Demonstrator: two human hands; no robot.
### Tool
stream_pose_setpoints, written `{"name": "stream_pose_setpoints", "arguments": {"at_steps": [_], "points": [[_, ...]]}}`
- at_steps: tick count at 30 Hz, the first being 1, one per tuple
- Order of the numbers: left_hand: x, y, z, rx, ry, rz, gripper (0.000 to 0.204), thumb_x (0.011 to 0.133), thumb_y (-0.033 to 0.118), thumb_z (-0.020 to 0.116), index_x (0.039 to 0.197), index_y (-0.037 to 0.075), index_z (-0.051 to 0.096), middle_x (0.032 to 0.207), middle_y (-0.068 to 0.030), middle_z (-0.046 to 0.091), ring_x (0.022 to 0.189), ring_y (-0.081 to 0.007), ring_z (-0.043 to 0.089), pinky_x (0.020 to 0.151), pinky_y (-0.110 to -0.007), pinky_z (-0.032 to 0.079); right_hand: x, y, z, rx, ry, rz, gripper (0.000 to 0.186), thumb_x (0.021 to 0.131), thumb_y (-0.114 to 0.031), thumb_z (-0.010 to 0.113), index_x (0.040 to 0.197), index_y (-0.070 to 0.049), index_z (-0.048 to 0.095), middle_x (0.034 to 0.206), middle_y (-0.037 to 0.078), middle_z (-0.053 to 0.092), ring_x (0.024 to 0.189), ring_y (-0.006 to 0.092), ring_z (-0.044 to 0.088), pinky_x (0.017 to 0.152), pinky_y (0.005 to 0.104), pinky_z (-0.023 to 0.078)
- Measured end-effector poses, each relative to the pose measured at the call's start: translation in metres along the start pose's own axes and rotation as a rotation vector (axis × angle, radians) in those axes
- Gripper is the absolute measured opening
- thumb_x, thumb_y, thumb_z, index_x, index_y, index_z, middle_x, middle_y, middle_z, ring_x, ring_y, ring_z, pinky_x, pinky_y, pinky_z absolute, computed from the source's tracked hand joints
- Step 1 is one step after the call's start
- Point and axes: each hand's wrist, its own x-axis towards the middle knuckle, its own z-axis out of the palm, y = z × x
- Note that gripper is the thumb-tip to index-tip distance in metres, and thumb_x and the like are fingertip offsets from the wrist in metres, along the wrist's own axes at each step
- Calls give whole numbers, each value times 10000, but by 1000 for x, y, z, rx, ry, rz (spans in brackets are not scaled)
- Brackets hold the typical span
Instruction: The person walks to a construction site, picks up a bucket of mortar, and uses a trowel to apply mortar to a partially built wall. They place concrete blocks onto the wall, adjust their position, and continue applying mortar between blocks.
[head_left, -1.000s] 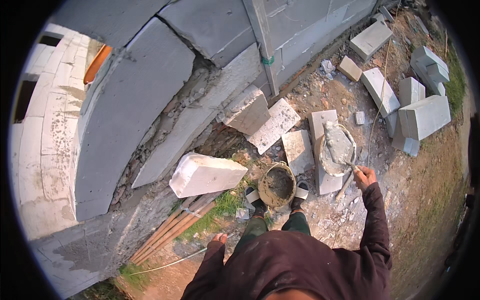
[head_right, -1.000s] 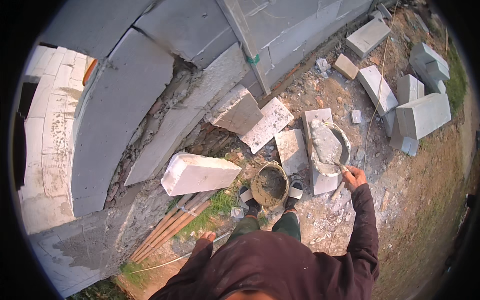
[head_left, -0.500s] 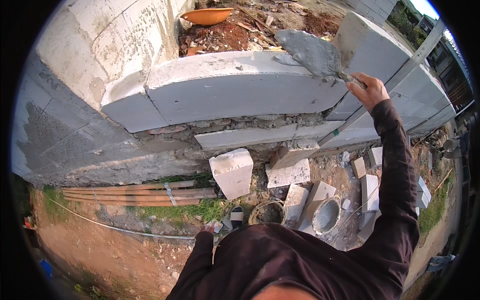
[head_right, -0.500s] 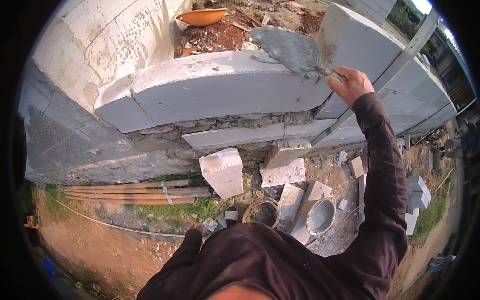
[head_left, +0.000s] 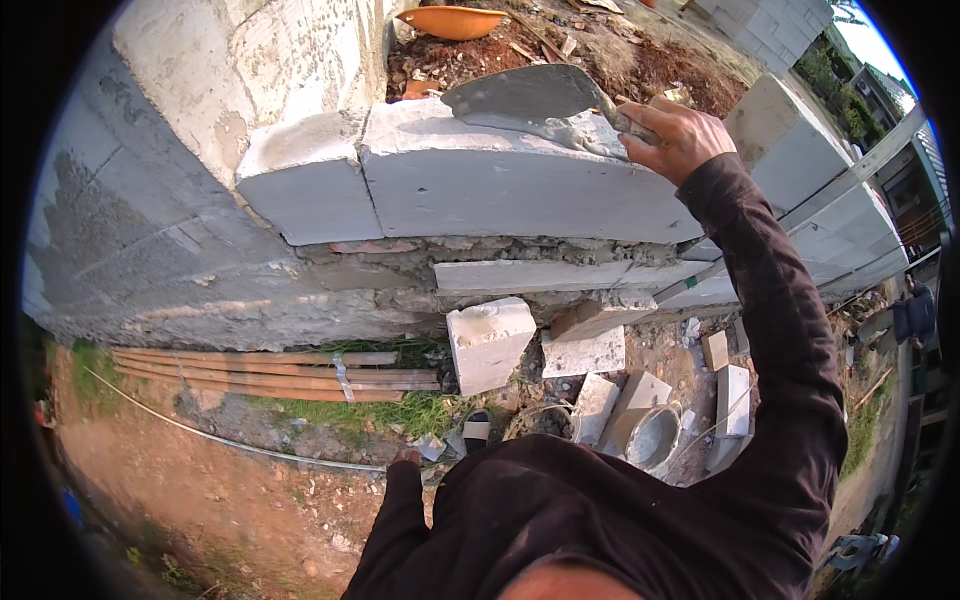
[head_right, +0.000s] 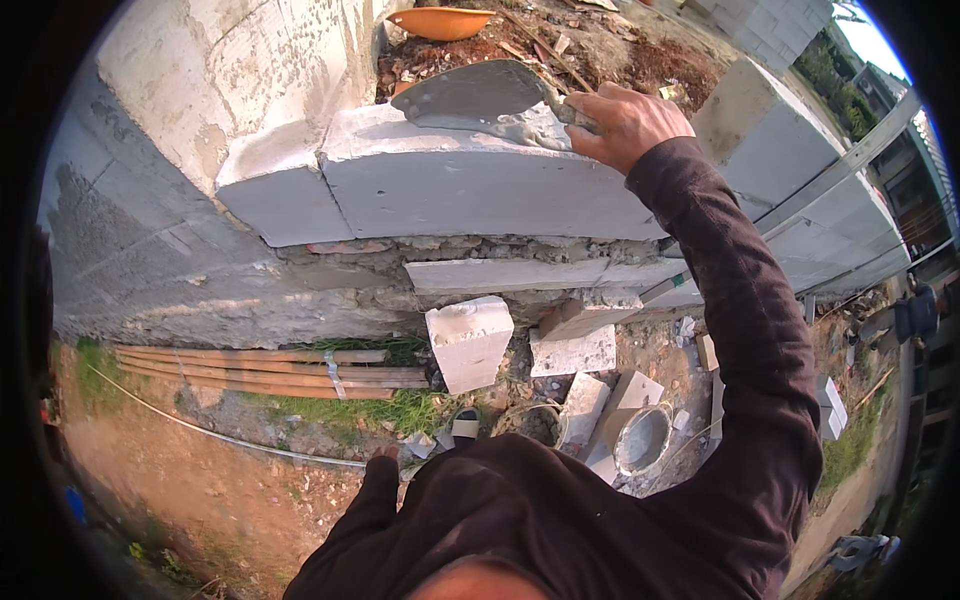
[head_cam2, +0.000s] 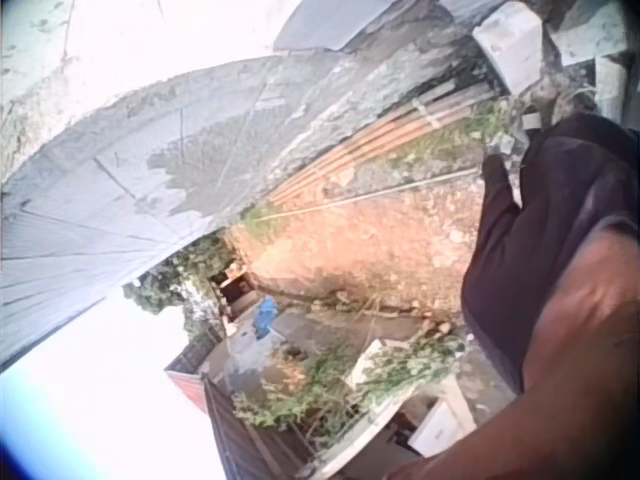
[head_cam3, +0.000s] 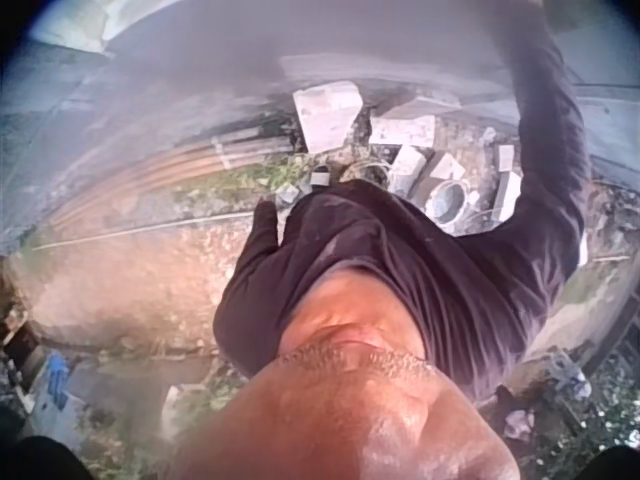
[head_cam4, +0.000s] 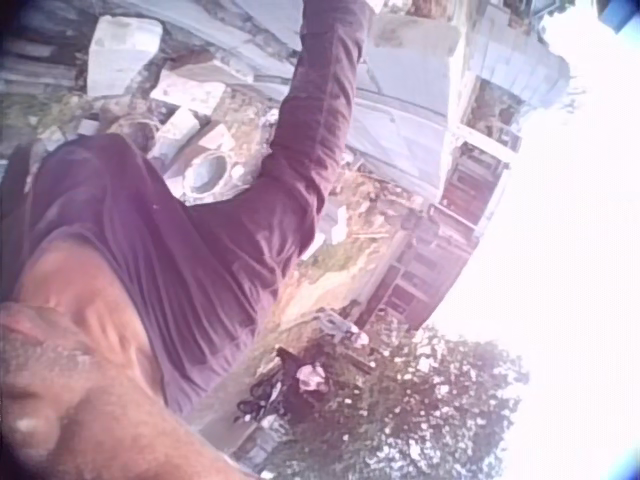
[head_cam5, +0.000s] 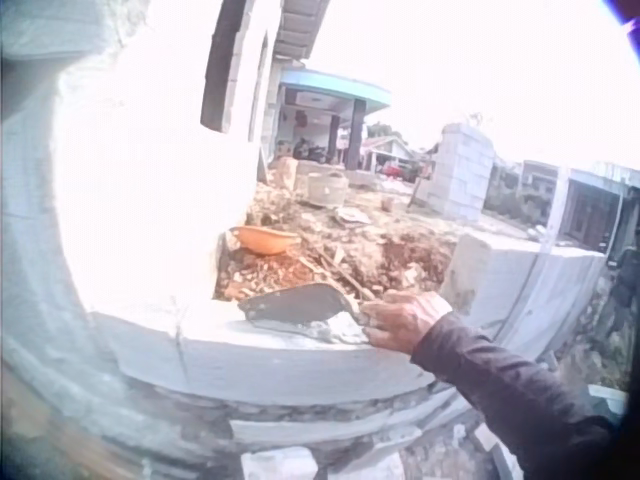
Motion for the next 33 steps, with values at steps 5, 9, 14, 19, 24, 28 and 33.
{"name": "stream_pose_setpoints", "arguments": {"at_steps": [5, 9, 14, 19, 24, 28, 33], "points": [[20, -2, -3, -140, -87, 82, 624, 810, 434, 561, 1232, -10, 444, 1216, -195, 506, 1124, -295, 494, 905, -370, 395, -4, 4, 11, -6, 83, 11, 347, 767, -321, 612, 1068, -147, 608, 848, 80, 617, 749, 265, 611, 662, 359, 500], [75, -56, 20, -42, -14, 111, 626, 789, 451, 582, 1209, -2, 477, 1209, -191, 512, 1119, -289, 498, 906, -366, 394, -48, 31, 24, 280, 281, 265, 380, 779, -388, 574, 1055, -132, 625, 903, 113, 645, 811, 285, 621, 742, 347, 488], [46, -56, 13, 78, 37, 211, 429, 826, 380, 528, 1053, 22, 589, 960, -147, 622, 912, -249, 580, 803, -358, 430, -204, 33, 60, 856, 371, 689, 335, 778, -210, 660, 1042, -12, 606, 783, 81, 635, 697, 87, 580, 619, 241, 474], [-1, -43, 11, 542, -82, 130, 444, 824, 399, 529, 1047, 19, 590, 947, -167, 614, 902, -256, 579, 787, -344, 432, -458, 6, 147, 854, 327, 1291, 328, 783, -201, 666, 1046, -15, 607, 870, 89, 648, 760, 114, 598, 686, 249, 471], [-40, -39, 38, 813, -162, -156, 499, 827, 406, 532, 1127, 8, 544, 1049, -169, 610, 1038, -284, 556, 875, -343, 421, -751, -46, 252, 599, 49, 2050, 396, 761, -278, 658, 1072, -37, 611, 970, 171, 643, 886, 233, 631, 779, 310, 475], [-61, -10, 87, 969, -121, -31, 518, 809, 443, 539, 1107, 20, 560, 1054, -177, 599, 1022, -288, 553, 870, -355, 419, -853, -35, 323, 357, -686, 2066, 500, 735, -488, 564, 1114, -164, 601, 1029, 172, 615, 978, 348, 572, 848, 415, 447], [-81, -3, 133, 934, -97, 17, 514, 823, 413, 551, 1146, 13, 532, 1095, -175, 582, 1042, -277, 543, 883, -351, 414, -873, -5, 465, 358, -837, 2008, 400, 773, -421, 522, 1053, -147, 603, 1017, 155, 619, 946, 324, 587, 806, 417, 463]]}}
